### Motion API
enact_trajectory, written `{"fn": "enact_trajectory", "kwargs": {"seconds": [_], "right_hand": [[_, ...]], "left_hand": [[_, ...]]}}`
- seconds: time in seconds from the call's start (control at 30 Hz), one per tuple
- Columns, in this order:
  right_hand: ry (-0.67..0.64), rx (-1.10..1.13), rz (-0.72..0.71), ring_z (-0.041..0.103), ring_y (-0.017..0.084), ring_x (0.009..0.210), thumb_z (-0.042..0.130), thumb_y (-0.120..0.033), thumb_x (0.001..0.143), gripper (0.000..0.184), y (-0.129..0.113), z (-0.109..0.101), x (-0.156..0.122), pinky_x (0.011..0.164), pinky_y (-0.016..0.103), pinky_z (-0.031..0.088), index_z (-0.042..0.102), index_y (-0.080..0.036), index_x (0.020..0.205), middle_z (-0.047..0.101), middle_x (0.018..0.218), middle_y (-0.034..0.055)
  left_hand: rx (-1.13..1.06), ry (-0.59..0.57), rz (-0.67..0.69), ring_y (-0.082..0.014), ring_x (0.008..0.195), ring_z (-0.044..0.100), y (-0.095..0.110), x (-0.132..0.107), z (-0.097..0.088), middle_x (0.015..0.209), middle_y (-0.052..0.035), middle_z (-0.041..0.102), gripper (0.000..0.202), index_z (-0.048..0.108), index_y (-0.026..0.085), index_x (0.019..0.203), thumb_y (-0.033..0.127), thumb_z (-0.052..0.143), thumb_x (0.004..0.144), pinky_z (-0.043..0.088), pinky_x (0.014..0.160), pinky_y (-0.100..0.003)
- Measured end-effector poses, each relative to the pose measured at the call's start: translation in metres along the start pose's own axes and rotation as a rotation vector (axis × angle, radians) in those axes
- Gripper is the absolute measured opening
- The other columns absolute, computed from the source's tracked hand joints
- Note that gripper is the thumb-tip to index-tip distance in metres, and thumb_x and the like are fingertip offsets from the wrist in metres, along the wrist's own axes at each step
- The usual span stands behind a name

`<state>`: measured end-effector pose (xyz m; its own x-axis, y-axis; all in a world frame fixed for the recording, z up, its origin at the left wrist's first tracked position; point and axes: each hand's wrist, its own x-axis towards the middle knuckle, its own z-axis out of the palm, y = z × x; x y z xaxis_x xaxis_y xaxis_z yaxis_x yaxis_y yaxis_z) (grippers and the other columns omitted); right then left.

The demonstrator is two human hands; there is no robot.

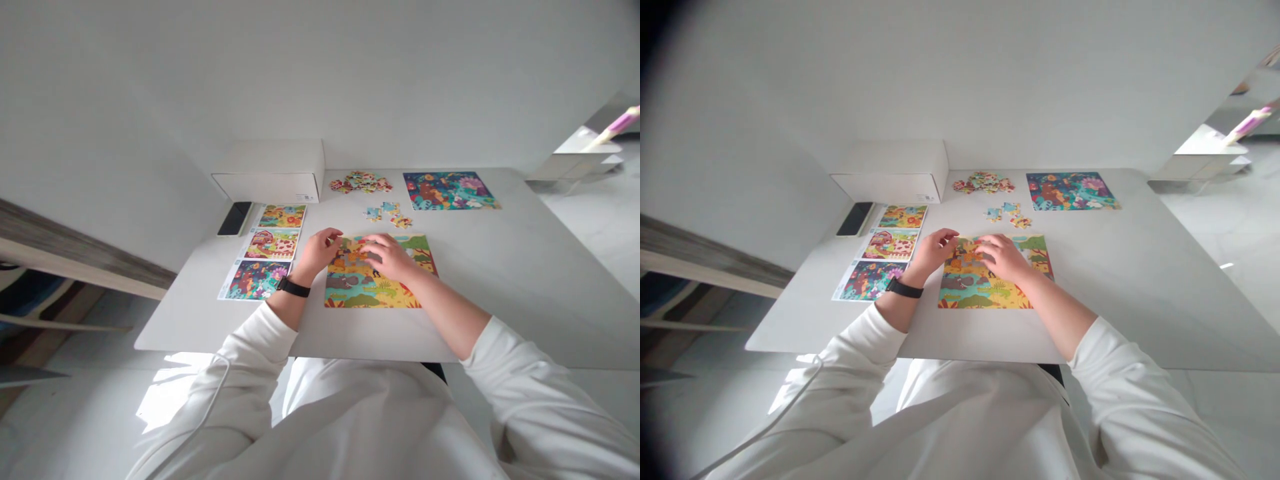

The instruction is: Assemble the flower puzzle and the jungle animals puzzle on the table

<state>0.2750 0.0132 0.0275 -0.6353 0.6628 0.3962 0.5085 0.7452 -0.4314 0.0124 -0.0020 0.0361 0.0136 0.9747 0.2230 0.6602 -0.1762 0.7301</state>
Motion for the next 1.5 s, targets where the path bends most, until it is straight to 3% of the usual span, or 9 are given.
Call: {"fn": "enact_trajectory", "kwargs": {"seconds": [0.13,0.27,0.8,1.2,1.5], "right_hand": [[-0.033,0.011,-0.006,0.064,0.031,0.130,0.074,-0.021,0.097,0.023,0.003,0.003,0.000,0.117,0.057,0.049,0.081,-0.032,0.116,0.073,0.138,0.0096],[-0.050,0.015,-0.012,0.066,0.031,0.129,0.075,-0.022,0.097,0.021,0.005,0.005,0.001,0.117,0.055,0.048,0.083,-0.030,0.115,0.075,0.137,0.0094],[-0.064,0.004,-0.047,0.068,0.030,0.124,0.077,-0.023,0.097,0.023,0.010,0.013,0.002,0.114,0.053,0.050,0.085,-0.030,0.117,0.077,0.135,0.0092],[-0.081,-0.022,-0.046,0.065,0.032,0.128,0.079,-0.024,0.095,0.022,0.010,0.013,0.000,0.115,0.054,0.049,0.086,-0.030,0.115,0.075,0.136,0.0097],[-0.122,-0.041,-0.079,0.069,0.030,0.120,0.073,-0.023,0.099,0.020,0.007,0.011,0.003,0.111,0.050,0.050,0.086,-0.027,0.114,0.080,0.128,0.0081]], "left_hand": [[0.127,0.003,0.102,-0.0238,0.101,0.071,-0.008,0.002,0.000,0.110,-0.0104,0.078,0.019,0.081,0.019,0.111,0.026,0.073,0.095,0.054,0.097,-0.035],[0.233,-0.057,0.096,-0.0293,0.113,0.071,-0.013,0.002,0.003,0.116,-0.0113,0.078,0.019,0.084,0.023,0.108,0.030,0.080,0.091,0.052,0.107,-0.041],[0.340,-0.141,0.040,-0.0327,0.120,0.070,-0.006,0.000,-0.001,0.127,-0.0097,0.076,0.033,0.085,0.027,0.120,0.034,0.086,0.089,0.053,0.107,-0.042],[0.377,-0.147,0.054,-0.0317,0.120,0.070,-0.003,-0.003,-0.003,0.128,-0.0081,0.076,0.033,0.084,0.029,0.123,0.033,0.085,0.090,0.054,0.109,-0.042],[0.382,-0.154,0.041,-0.0330,0.120,0.068,-0.003,-0.003,0.000,0.128,-0.0091,0.074,0.030,0.084,0.030,0.122,0.036,0.082,0.093,0.052,0.108,-0.045]]}}
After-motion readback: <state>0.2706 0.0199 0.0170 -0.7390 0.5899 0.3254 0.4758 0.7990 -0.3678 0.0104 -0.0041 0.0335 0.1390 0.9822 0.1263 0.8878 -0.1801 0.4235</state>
